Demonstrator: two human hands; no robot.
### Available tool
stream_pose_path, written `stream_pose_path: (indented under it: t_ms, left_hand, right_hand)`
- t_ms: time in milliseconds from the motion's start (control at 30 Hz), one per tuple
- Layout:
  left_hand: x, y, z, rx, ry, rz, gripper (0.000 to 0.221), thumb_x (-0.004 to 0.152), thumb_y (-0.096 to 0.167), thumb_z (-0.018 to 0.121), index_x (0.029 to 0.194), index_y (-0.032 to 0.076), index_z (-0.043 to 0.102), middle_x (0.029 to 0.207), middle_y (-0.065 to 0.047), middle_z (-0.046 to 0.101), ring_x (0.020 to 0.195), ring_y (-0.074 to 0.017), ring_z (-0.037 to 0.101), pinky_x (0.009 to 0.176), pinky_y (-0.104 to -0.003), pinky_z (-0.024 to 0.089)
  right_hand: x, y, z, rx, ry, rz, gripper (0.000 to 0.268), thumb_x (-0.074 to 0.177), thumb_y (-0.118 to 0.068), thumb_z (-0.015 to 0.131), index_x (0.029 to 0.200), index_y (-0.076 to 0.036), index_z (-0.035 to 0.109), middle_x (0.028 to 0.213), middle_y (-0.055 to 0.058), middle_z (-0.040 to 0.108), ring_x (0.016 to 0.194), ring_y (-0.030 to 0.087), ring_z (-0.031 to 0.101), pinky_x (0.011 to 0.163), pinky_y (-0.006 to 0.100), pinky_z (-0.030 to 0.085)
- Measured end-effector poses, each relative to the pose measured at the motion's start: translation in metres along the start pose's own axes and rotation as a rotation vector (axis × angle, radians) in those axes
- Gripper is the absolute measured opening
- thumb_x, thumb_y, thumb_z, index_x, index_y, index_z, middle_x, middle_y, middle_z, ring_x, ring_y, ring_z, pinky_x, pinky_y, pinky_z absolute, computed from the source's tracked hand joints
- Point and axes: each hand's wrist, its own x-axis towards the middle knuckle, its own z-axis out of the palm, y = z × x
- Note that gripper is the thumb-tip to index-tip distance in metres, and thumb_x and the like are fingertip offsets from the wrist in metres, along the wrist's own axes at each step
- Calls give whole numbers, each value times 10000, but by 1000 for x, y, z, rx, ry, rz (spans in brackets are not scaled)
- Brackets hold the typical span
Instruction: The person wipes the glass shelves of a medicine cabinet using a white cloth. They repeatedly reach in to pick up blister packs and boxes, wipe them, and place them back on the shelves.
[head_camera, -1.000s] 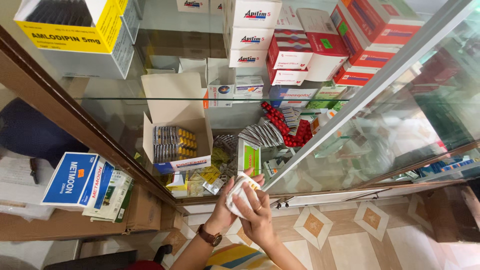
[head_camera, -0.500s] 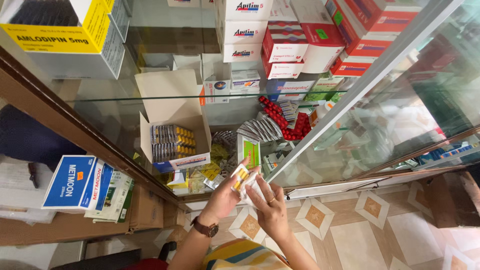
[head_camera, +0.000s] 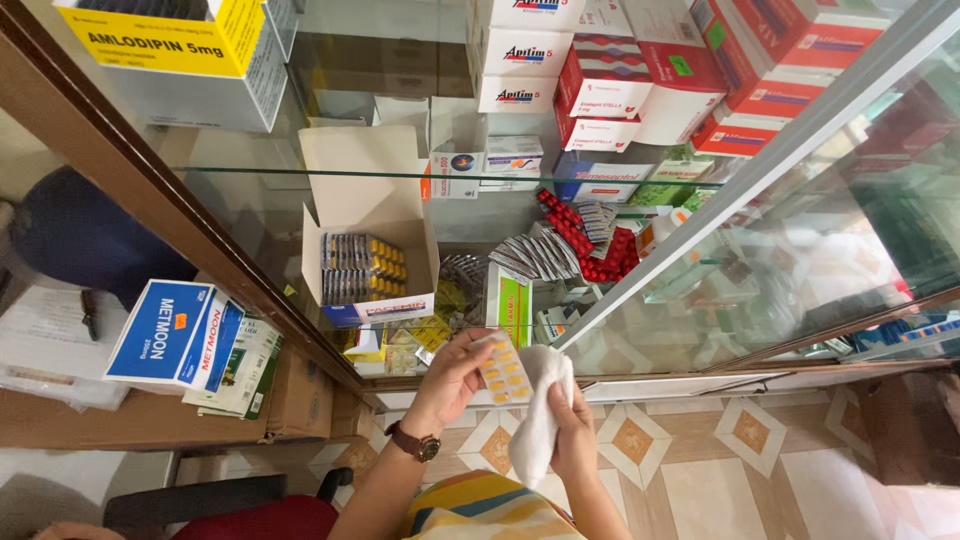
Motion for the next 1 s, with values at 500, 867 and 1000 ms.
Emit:
stream_pose_path:
  t_ms: [500,867,1000]
  left_hand:
    - [-30,-38,46,85,-90,253,602,1097,496,366,1565,118,385,1481,-92,498,1322,-186,518,1138,-359,421]
    - [-28,-3,51,-93,-50,309,735,1040,536,422,1631,144,226,1652,-117,344,1498,-295,385,1241,-459,299]
    - [-27,9,47,-139,-49,314,758,1036,540,472,1640,149,234,1607,-146,391,1457,-336,433,1217,-469,334]
  right_hand:
    - [-30,-22,87,-1074,-258,-943,489,973,-85,596,1456,-28,548,1597,235,435,1156,352,519,1039,437,386]
    - [-50,-32,110,-1277,-347,-1054,558,782,-25,742,1329,-102,669,1504,249,510,1070,395,563,956,459,487]
    - [-60,-27,106,-1279,-417,-1015,579,756,-15,767,1320,-118,688,1488,253,523,1074,385,578,953,450,495]
